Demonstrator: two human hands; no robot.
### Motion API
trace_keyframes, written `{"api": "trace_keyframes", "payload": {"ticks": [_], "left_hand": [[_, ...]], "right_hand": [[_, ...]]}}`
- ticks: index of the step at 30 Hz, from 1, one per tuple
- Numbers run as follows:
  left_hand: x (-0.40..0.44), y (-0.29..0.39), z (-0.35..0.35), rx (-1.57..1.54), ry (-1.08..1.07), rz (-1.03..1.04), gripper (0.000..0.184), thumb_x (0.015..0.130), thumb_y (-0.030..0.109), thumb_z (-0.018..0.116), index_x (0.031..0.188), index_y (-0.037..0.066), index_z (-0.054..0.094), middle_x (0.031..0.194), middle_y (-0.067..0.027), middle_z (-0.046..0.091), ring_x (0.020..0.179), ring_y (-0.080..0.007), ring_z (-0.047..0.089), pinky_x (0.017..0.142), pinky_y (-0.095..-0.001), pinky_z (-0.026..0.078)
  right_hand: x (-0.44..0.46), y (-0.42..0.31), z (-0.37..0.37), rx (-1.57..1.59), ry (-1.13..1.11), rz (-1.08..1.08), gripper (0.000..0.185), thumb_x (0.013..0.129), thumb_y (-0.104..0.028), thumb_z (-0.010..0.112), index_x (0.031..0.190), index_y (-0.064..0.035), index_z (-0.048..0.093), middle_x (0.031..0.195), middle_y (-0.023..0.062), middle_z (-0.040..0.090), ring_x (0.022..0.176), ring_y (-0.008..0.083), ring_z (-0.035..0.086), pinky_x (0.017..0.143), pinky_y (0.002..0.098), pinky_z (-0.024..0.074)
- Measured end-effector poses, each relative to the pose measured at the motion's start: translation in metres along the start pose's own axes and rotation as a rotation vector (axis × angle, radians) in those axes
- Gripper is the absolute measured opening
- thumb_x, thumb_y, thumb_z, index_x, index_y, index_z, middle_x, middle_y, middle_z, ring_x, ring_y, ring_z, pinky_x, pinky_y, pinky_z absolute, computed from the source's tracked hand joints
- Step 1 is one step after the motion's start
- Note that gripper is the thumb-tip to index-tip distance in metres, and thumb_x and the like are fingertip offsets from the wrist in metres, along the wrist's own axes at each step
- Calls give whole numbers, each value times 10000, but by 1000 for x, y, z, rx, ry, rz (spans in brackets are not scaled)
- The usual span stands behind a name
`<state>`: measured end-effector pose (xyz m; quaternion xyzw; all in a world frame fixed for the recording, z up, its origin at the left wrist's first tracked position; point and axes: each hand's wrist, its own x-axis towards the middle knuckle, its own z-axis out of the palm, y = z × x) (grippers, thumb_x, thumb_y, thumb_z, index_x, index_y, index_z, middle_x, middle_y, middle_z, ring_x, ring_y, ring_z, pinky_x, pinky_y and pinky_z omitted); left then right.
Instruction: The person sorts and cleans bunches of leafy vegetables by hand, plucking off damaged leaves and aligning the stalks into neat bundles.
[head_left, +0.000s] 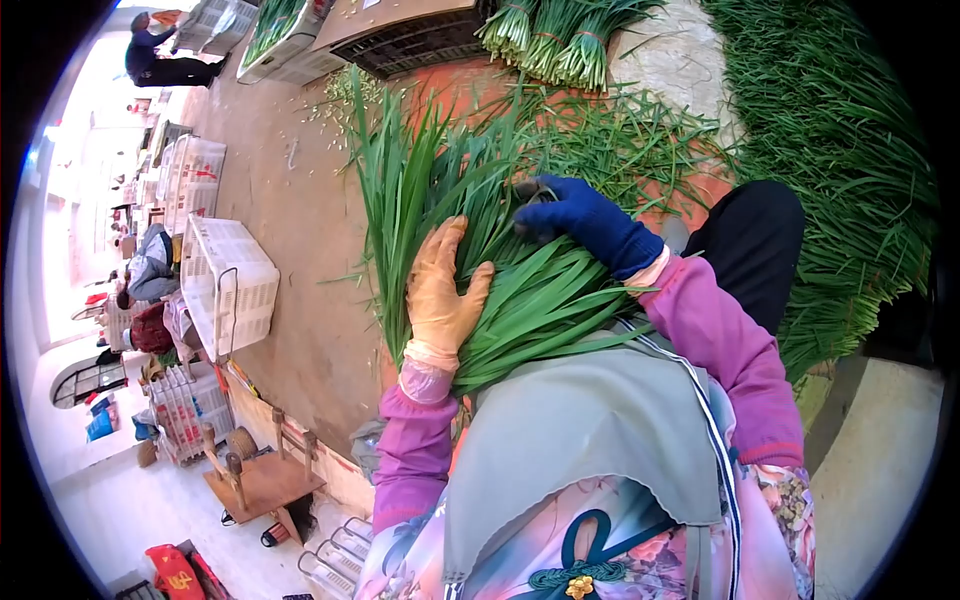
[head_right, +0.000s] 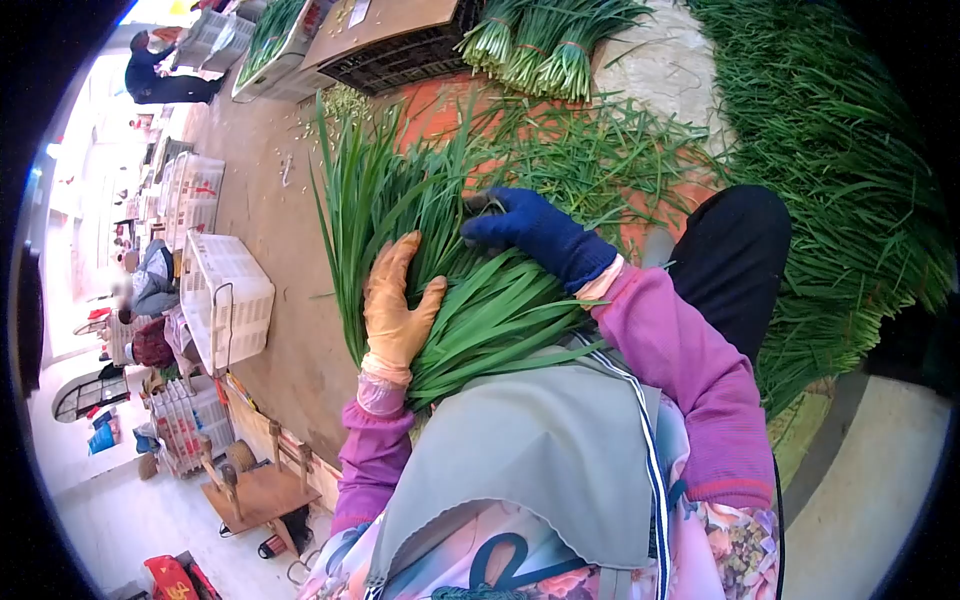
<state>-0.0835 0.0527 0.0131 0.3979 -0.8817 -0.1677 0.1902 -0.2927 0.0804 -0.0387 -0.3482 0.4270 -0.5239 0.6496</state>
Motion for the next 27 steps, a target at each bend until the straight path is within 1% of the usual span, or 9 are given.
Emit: {"api": "trace_keyframes", "payload": {"ticks": [2, 5, 12, 14, 17, 21, 23, 24, 27], "left_hand": [[0, 2, 0, 5, 5, -3, 540, 709, 121, 683, 1209, 67, 488, 1198, -116, 522, 1140, -316, 448, 977, -385, 342], [2, 5, 0, -11, -1, -4, 536, 709, 112, 677, 1211, 77, 492, 1202, -114, 521, 1135, -319, 451, 971, -389, 350], [4, 18, -5, -75, -16, -21, 487, 716, 77, 658, 1186, 144, 548, 1205, -115, 518, 1120, -317, 463, 954, -383, 366], [4, 17, -4, -86, -9, 7, 463, 720, 69, 653, 1168, 144, 566, 1204, -117, 518, 1121, -315, 465, 954, -377, 366], [3, 12, -3, -56, 50, 96, 375, 776, 108, 619, 1146, 156, 583, 1223, -140, 505, 1051, -302, 532, 877, -342, 435], [5, 9, -2, -237, 38, -52, 240, 859, 153, 537, 1075, 92, 622, 1183, -149, 541, 1098, -299, 508, 902, -341, 411], [2, -5, 1, -363, 47, -56, 215, 869, 144, 523, 1027, 54, 639, 1178, -142, 548, 1147, -311, 465, 938, -362, 377], [1, -4, 3, -522, 54, -122, 205, 860, 150, 546, 998, 33, 642, 1177, -138, 550, 1176, -317, 431, 971, -378, 343], [2, -2, 3, -411, 60, -68, 204, 834, 158, 592, 977, 19, 640, 1164, -145, 557, 1161, -310, 447, 977, -376, 340]], "right_hand": [[6, 2, -1, -57, -10, 76, 258, 776, -253, 647, 881, -22, 597, 697, 18, 598, 560, 81, 506, 527, 209, 397], [6, -3, 1, -103, 20, 131, 242, 767, -278, 667, 768, -42, 618, 646, 19, 585, 604, 83, 541, 551, 209, 408], [2, -3, 6, -142, 50, 87, 218, 769, -255, 662, 785, -41, 623, 668, 14, 587, 614, 72, 521, 569, 225, 409], [6, 8, 6, -147, 189, -250, 194, 772, -219, 653, 837, -37, 629, 727, 16, 601, 681, 76, 532, 620, 239, 434], [-3, -13, 12, -39, 133, -211, 188, 785, -190, 637, 887, -32, 629, 783, 21, 613, 735, 83, 533, 678, 250, 443], [0, -6, 14, -108, 230, -263, 176, 783, -167, 637, 896, -32, 632, 811, 33, 612, 746, 96, 538, 700, 246, 440], [2, -10, 17, -246, 189, -592, 160, 769, -143, 648, 885, -34, 633, 827, 48, 598, 750, 114, 544, 701, 250, 436], [4, -13, 19, -243, 183, -591, 160, 769, -143, 648, 885, -34, 633, 827, 48, 598, 750, 114, 544, 701, 250, 436], [10, -23, 21, -353, 185, -591, 161, 745, -131, 668, 867, -33, 632, 824, 58, 583, 762, 126, 549, 689, 253, 433]]}}
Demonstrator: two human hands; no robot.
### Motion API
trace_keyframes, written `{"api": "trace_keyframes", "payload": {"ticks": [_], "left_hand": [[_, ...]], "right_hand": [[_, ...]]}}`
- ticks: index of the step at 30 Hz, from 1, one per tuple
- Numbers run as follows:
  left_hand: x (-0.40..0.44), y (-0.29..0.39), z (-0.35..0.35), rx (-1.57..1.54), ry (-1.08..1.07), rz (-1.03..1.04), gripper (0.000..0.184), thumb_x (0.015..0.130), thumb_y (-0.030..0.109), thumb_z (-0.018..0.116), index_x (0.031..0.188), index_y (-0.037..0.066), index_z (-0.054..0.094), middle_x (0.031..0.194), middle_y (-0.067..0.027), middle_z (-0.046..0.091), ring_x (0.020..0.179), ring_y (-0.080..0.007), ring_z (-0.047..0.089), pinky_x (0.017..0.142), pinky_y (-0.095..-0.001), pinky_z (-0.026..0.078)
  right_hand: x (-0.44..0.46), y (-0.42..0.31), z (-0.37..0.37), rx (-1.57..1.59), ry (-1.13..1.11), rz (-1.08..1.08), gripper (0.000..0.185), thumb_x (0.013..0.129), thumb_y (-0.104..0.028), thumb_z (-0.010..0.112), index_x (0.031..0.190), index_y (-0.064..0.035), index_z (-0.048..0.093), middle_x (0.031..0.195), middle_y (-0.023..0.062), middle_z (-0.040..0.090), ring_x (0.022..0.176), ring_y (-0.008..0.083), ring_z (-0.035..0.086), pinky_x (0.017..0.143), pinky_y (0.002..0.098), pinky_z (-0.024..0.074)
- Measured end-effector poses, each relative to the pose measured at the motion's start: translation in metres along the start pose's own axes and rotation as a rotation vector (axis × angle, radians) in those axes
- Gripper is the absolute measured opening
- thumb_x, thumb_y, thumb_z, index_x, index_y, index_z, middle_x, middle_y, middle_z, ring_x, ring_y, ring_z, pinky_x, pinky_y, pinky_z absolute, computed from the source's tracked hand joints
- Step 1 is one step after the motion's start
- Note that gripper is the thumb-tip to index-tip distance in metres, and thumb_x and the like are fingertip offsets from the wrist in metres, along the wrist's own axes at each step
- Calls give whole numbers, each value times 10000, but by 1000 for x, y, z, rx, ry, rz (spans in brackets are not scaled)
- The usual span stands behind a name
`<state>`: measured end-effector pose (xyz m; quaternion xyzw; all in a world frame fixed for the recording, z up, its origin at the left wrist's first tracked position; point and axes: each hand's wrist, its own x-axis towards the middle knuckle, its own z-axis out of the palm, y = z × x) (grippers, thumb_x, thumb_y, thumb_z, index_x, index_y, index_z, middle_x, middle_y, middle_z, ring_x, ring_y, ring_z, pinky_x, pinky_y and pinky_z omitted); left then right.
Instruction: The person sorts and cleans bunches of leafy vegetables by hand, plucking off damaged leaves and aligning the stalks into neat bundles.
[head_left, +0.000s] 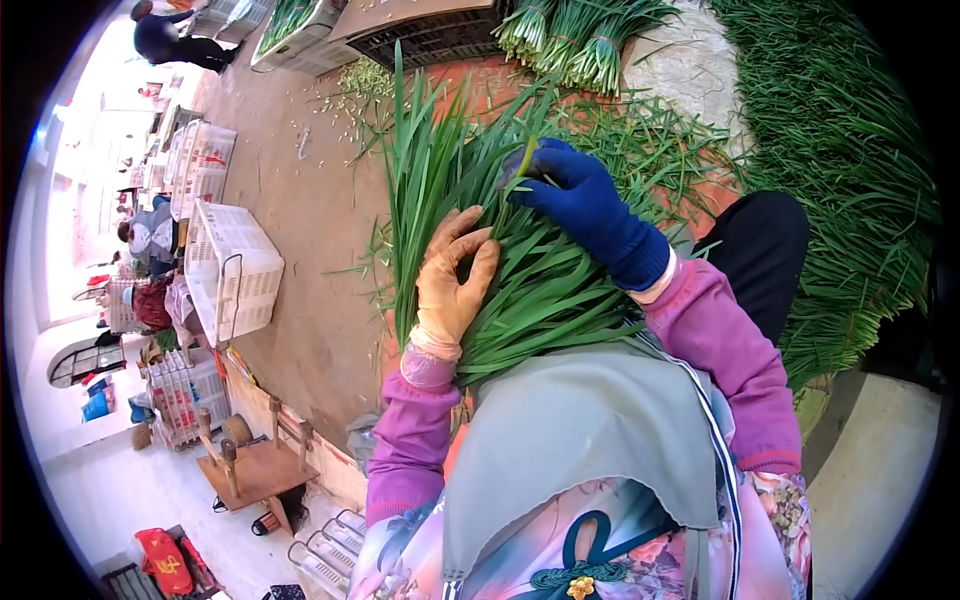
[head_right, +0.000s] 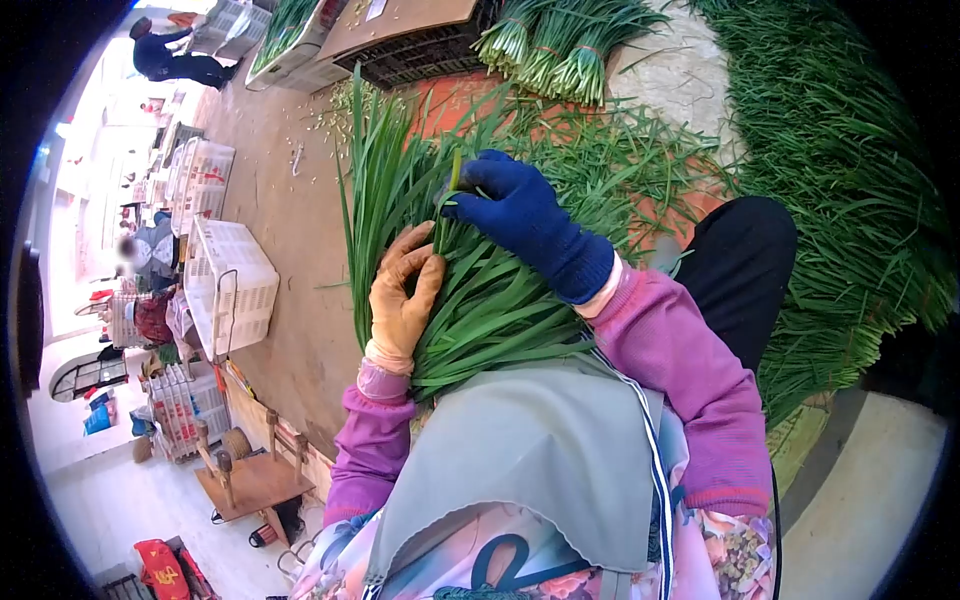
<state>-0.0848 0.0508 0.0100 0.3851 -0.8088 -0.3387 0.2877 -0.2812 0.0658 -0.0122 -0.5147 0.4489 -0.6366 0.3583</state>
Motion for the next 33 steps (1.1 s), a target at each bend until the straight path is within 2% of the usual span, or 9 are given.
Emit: {"api": "trace_keyframes", "payload": {"ticks": [9, 16, 18, 20, 22, 23, 26, 28, 33], "left_hand": [[4, 5, 4, -173, 41, -125, 198, 790, 146, 644, 916, -7, 644, 1096, -140, 594, 1103, -272, 500, 950, -357, 364], [3, -3, 6, -195, 93, -165, 210, 791, 152, 646, 914, -18, 641, 1042, -134, 616, 1052, -264, 529, 938, -344, 371], [4, 1, 5, -183, 80, -193, 212, 795, 149, 641, 919, -23, 637, 1038, -135, 615, 1046, -262, 532, 935, -341, 373], [5, 0, 5, -171, 64, -212, 214, 799, 146, 637, 923, -28, 633, 1033, -136, 615, 1039, -259, 534, 933, -337, 375], [6, -5, 6, -221, 23, -235, 222, 804, 144, 629, 934, -36, 625, 1028, -137, 610, 1036, -254, 533, 929, -333, 376], [5, -3, 7, -225, 44, -211, 213, 807, 139, 624, 932, -34, 620, 1029, -138, 606, 1045, -252, 528, 930, -331, 375], [4, -5, 8, -202, 65, -207, 194, 809, 130, 619, 922, -27, 619, 1032, -136, 604, 1053, -250, 523, 933, -331, 372], [4, 4, 7, -144, 80, -164, 173, 812, 118, 613, 912, -23, 616, 1033, -134, 602, 1044, -248, 526, 928, -329, 373], [4, 12, 8, -112, 68, -96, 172, 806, 112, 616, 906, -28, 613, 1039, -130, 598, 1013, -239, 535, 918, -327, 378]], "right_hand": [[11, -11, 7, -22, -8, -15, 205, 729, -163, 690, 859, -19, 624, 745, 67, 583, 675, 122, 553, 620, 275, 450], [11, -24, -19, -72, 211, 154, 405, 797, -108, 637, 1162, -19, 483, 1020, 73, 576, 813, 126, 562, 738, 243, 458], [12, -46, -15, 105, 423, -157, 312, 759, -115, 677, 1040, -34, 569, 893, 75, 609, 773, 117, 563, 664, 280, 478], [5, -62, -17, 58, 289, -278, 195, 792, -93, 638, 972, -34, 592, 835, 71, 606, 721, 117, 565, 633, 271, 473], [-2, -68, -18, -61, -236, -378, 133, 805, -101, 627, 910, -26, 599, 786, 74, 602, 692, 127, 572, 623, 275, 468], [-7, -65, -14, -65, -235, -385, 133, 805, -101, 627, 910, -26, 599, 786, 74, 602, 692, 127, 572, 623, 275, 468], [-18, -36, 9, -65, -144, -149, 130, 815, -114, 615, 904, -23, 592, 761, 81, 597, 693, 139, 578, 630, 270, 462], [-21, -24, 18, 64, 135, 64, 133, 821, -119, 603, 914, -23, 596, 770, 84, 605, 703, 142, 582, 645, 264, 461], [-20, -17, 19, 117, 85, 218, 163, 803, -113, 612, 922, -5, 588, 822, 66, 628, 746, 110, 580, 668, 260, 465]]}}
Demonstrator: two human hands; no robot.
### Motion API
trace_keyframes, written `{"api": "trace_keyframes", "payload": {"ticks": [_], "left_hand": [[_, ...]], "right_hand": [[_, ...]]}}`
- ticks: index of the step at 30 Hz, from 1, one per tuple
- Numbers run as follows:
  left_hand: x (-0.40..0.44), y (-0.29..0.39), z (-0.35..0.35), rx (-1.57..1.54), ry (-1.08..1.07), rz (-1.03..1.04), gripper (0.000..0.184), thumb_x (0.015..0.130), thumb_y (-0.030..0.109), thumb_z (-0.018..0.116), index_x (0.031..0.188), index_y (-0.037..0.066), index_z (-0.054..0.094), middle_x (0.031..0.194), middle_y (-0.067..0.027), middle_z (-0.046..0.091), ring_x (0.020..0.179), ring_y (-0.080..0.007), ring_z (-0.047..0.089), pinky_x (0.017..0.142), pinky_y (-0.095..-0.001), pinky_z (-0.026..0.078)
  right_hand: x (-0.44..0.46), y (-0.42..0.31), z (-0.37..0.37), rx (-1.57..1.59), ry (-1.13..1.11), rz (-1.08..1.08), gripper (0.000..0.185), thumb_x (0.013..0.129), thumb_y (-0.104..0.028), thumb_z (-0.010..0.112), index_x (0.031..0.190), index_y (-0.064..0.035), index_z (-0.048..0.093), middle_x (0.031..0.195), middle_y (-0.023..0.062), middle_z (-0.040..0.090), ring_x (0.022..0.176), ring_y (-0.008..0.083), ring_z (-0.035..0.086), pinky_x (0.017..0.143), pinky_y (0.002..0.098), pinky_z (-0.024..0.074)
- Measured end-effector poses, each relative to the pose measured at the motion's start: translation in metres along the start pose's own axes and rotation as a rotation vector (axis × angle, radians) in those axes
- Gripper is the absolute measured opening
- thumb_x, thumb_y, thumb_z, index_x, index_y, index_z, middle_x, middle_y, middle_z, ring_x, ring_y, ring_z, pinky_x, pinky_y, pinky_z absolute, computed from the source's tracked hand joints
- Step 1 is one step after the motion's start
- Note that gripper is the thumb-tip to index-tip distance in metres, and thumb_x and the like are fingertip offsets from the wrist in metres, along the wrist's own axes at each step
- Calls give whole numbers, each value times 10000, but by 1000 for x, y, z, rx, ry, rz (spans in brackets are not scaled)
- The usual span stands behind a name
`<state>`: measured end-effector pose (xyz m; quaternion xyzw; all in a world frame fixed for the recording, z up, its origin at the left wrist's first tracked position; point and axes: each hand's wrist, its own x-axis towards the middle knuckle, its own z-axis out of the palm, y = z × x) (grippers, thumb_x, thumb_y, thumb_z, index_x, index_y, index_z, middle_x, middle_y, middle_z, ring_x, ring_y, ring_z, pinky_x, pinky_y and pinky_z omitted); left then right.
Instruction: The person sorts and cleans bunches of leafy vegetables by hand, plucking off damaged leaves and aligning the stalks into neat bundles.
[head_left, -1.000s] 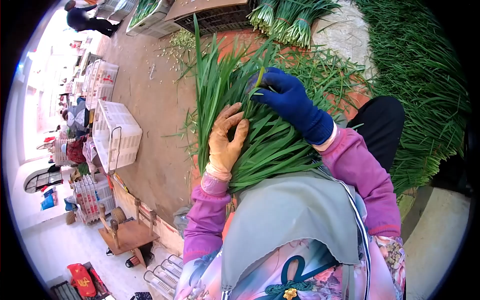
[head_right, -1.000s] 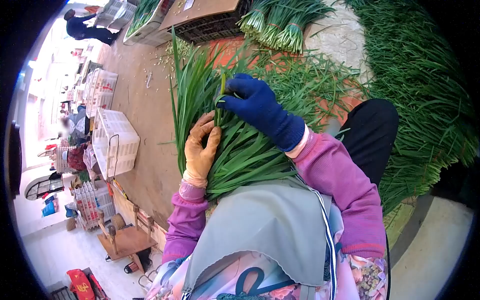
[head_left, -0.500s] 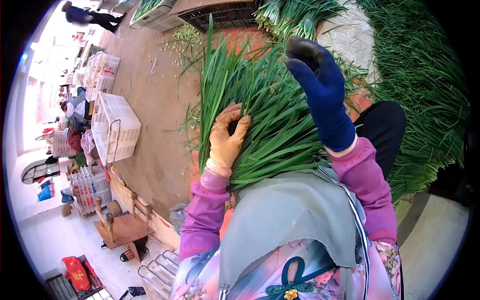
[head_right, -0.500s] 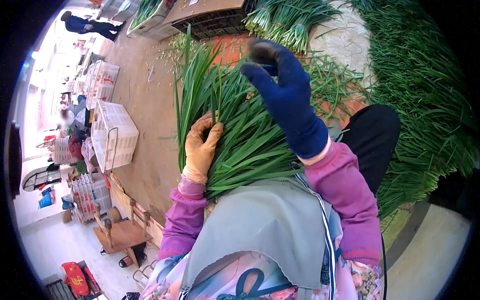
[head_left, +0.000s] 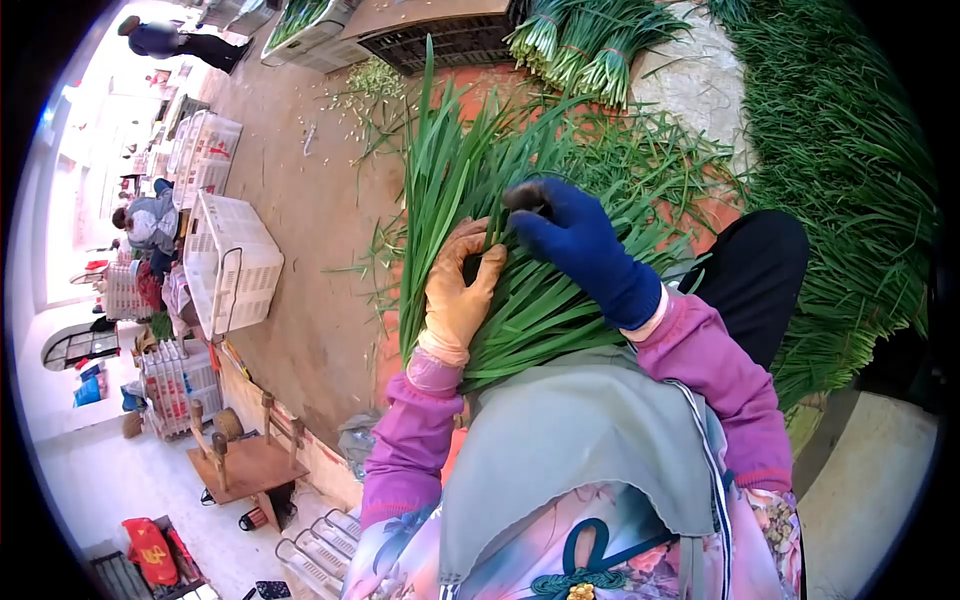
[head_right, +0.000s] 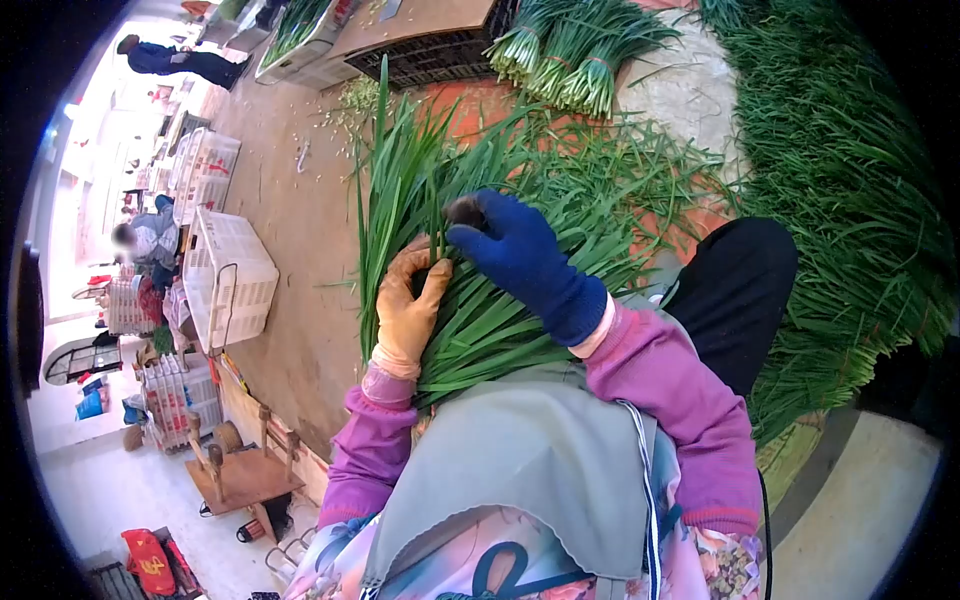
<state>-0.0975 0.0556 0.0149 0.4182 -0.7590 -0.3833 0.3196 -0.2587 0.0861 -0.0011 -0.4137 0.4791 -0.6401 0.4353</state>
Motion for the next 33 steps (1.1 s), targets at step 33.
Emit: {"api": "trace_keyframes", "payload": {"ticks": [33], "left_hand": [[-3, 0, 8, -31, 16, -152, 215, 812, 137, 627, 930, -42, 607, 1080, -154, 581, 995, -198, 542, 887, -295, 397]], "right_hand": [[19, -11, 1, -75, -150, 318, 209, 778, -224, 635, 816, -20, 664, 614, 28, 592, 467, 90, 521, 438, 242, 431]]}}
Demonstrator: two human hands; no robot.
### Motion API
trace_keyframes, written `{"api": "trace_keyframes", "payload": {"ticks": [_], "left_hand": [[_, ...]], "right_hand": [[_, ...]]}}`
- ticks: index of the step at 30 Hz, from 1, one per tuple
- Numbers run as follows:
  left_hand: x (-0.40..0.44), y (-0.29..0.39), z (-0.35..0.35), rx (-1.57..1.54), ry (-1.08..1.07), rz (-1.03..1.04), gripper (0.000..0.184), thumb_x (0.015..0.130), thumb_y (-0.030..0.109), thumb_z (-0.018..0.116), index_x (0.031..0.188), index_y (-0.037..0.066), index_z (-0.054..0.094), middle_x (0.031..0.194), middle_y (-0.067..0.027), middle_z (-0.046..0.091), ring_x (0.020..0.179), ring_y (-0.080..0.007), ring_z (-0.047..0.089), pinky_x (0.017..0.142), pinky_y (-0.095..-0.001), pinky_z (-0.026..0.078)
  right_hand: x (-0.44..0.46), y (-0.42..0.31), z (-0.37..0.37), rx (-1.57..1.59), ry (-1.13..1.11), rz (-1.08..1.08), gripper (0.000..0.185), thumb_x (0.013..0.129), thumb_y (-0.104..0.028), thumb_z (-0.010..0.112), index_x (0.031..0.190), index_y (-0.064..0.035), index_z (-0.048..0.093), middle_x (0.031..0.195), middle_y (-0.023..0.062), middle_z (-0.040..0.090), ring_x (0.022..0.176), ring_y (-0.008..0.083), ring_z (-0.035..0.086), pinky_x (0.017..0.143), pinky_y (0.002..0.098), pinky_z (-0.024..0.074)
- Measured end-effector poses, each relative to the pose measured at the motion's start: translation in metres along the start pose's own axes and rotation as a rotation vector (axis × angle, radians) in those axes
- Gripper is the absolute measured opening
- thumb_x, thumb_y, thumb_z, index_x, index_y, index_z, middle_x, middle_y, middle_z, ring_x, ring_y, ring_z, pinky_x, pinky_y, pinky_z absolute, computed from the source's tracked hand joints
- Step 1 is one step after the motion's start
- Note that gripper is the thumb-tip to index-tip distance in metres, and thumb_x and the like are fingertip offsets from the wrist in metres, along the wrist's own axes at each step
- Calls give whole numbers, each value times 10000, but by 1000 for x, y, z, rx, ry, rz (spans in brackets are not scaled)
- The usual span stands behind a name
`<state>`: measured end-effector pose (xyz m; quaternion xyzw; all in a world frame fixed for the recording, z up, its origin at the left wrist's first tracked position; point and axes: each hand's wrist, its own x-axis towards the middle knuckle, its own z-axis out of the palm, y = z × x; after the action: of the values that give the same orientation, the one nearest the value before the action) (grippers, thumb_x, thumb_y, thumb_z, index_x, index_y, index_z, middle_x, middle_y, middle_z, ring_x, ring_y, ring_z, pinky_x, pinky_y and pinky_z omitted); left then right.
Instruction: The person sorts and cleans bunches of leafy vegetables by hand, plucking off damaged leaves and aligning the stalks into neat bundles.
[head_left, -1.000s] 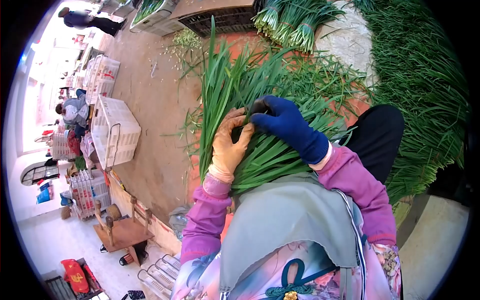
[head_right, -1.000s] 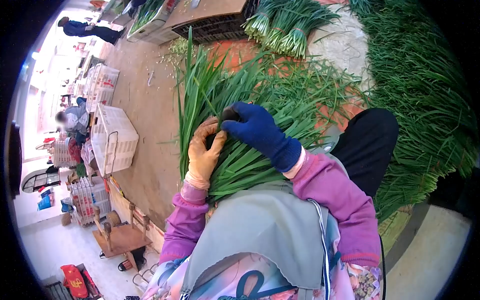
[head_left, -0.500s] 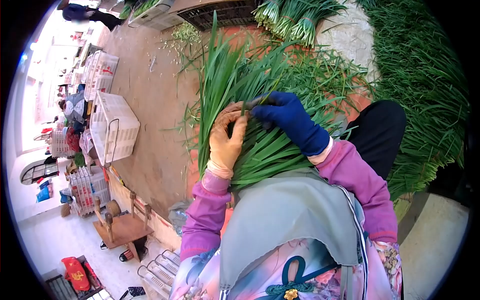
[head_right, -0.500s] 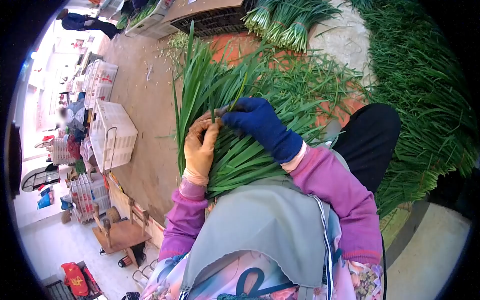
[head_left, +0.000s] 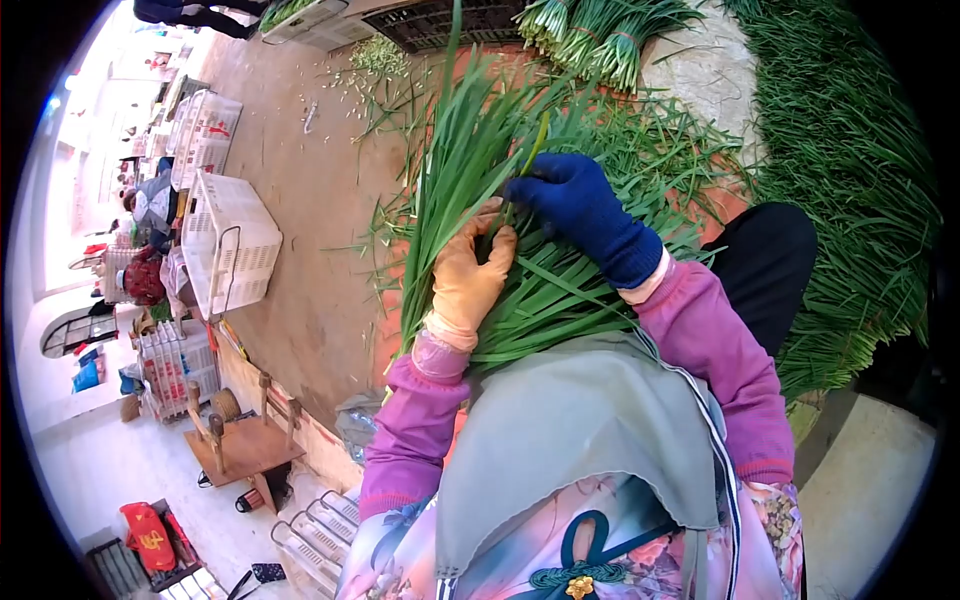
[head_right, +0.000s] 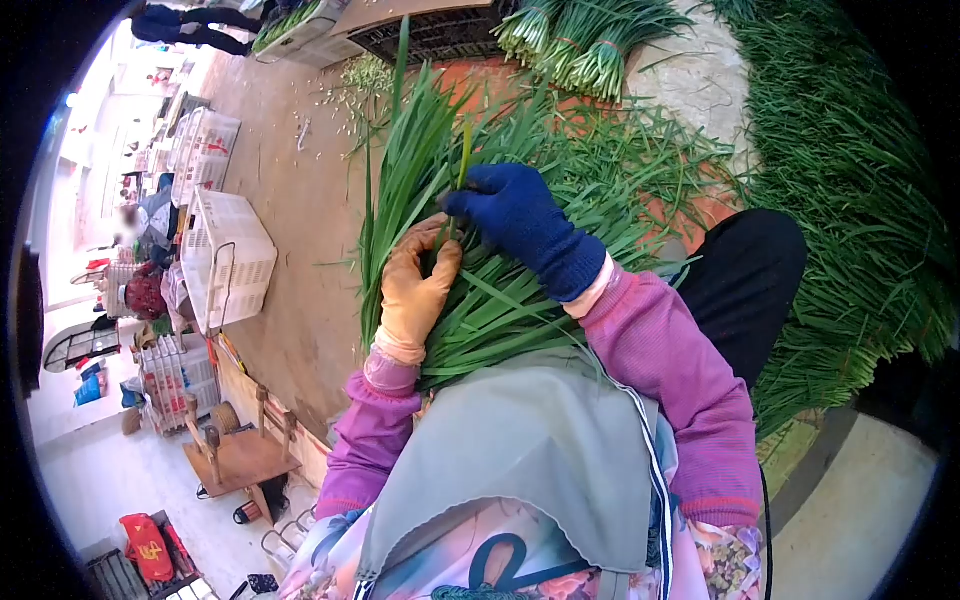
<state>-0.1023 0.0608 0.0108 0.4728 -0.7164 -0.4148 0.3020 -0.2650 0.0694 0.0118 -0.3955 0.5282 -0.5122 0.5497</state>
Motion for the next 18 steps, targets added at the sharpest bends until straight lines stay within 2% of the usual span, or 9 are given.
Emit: {"api": "trace_keyframes", "payload": {"ticks": [2, 5, 8, 10, 11, 12, 14, 15, 18], "left_hand": [[0, -5, 0, 41, -1, 11, 208, 811, 130, 620, 932, -39, 609, 1073, -151, 583, 988, -197, 545, 883, -293, 398], [1, -6, -1, 112, -27, 54, 201, 814, 114, 604, 941, -41, 609, 1061, -142, 589, 966, -188, 550, 868, -289, 404], [1, -4, -3, 56, -12, -25, 158, 821, 73, 573, 922, -40, 618, 1037, -130, 596, 948, -177, 551, 854, -277, 409], [0, -12, -3, -254, 73, -67, 128, 827, 44, 545, 885, -30, 633, 1018, -113, 600, 941, -170, 550, 848, -265, 410], [-2, -14, -8, -286, 20, -119, 139, 836, 33, 525, 909, -24, 629, 1016, -99, 598, 931, -160, 551, 855, -260, 407], [-4, -9, -8, -288, 23, -122, 139, 836, 33, 525, 909, -24, 629, 1016, -99, 598, 931, -160, 551, 855, -260, 407], [-7, 4, -9, -228, 110, 1, 160, 846, 50, 521, 951, -28, 613, 1022, -104, 600, 942, -162, 548, 868, -271, 405], [-7, 4, -11, -257, 126, 24, 171, 853, 65, 513, 950, -41, 606, 1046, -116, 598, 971, -173, 541, 886, -285, 399], [-9, 4, -17, -421, 146, -76, 127, 851, 88, 540, 861, -2, 629, 1088, -114, 584, 1000, -180, 531, 891, -295, 394]], "right_hand": [[1, 2, -3, 29, 3, 13, 209, 778, -221, 635, 823, -18, 664, 623, 27, 595, 468, 93, 523, 435, 236, 433], [3, 10, -3, 83, -85, 39, 235, 779, -210, 635, 921, -23, 645, 668, 31, 605, 529, 97, 554, 457, 227, 447], [-1, 23, 8, 171, -54, -52, 310, 778, -218, 646, 1011, -19, 603, 745, 36, 629, 605, 110, 583, 513, 256, 471], [-7, 32, 16, 0, -100, -338, 369, 776, -239, 656, 1061, -22, 566, 831, 71, 645, 687, 155, 616, 600, 283, 485], [-11, 35, 15, -184, -79, -377, 348, 769, -243, 657, 1047, -49, 577, 876, 110, 640, 756, 231, 631, 675, 315, 485], [-15, 34, 15, -185, -83, -375, 348, 769, -243, 657, 1047, -49, 577, 876, 110, 640, 756, 231, 631, 675, 315, 485], [-20, 32, 13, -470, -136, -454, 328, 764, -231, 648, 1053, -89, 586, 889, 130, 627, 826, 275, 613, 703, 328, 484], [-22, 31, 12, -565, -180, -398, 309, 759, -222, 638, 1044, -108, 598, 892, 133, 624, 837, 300, 599, 697, 349, 484], [-12, 38, 12, -398, -198, -497, 284, 781, -207, 624, 1041, -94, 601, 868, 115, 631, 762, 251, 614, 665, 337, 479]]}}
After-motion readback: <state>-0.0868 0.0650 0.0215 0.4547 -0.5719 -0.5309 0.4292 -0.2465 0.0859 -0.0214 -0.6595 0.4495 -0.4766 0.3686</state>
